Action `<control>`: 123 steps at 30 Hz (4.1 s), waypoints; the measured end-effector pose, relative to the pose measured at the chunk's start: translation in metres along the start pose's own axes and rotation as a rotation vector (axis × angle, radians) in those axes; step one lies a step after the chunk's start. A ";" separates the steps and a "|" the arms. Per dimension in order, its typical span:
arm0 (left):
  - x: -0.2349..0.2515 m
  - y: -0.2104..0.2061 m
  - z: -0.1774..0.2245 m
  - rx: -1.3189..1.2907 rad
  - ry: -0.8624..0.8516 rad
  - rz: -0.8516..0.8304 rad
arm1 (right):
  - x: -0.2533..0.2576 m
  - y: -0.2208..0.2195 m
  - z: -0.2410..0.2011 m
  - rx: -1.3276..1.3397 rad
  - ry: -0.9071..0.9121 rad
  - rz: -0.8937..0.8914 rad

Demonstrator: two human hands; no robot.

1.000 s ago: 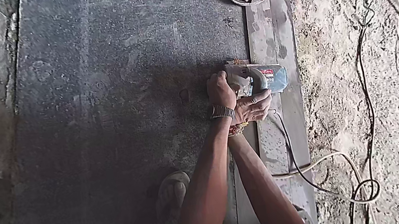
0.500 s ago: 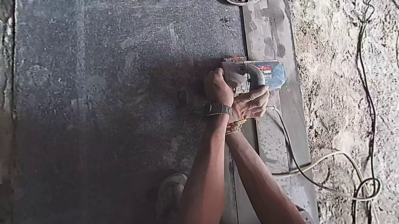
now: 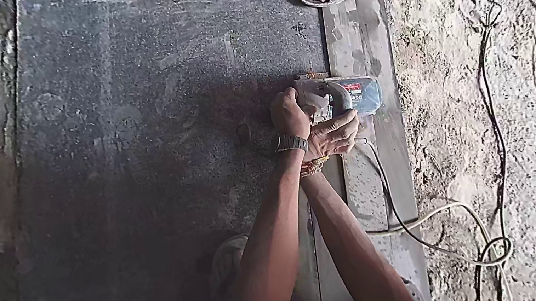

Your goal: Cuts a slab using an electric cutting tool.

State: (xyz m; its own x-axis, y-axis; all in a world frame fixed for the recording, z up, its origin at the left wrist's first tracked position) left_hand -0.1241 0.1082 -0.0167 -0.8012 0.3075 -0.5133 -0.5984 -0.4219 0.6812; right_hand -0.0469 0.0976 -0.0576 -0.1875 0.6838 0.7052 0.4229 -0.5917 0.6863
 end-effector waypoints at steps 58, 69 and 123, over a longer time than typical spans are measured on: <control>0.026 -0.017 -0.005 -0.080 -0.071 -0.014 | -0.003 0.080 0.381 0.616 -1.599 -0.161; 0.012 -0.004 0.009 -0.031 -0.058 0.009 | 0.234 0.030 0.296 0.192 -0.476 -0.553; 0.030 0.017 0.026 0.033 -0.016 -0.102 | 0.014 0.039 0.111 -0.072 -0.030 -0.999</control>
State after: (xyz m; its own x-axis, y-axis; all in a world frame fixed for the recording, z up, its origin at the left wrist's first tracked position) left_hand -0.1584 0.1325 -0.0068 -0.7359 0.3608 -0.5729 -0.6766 -0.3592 0.6428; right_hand 0.0654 0.1320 -0.0410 -0.4047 0.8912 -0.2047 0.0289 0.2362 0.9713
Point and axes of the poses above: each hand's wrist, its own x-axis towards the middle knuckle, its own y-axis out of the back of the hand, z = x × y, the point moved 3 cm from there along x, towards the middle knuckle, and after that the axes turned 15 degrees about y, right-handed, at the moved point
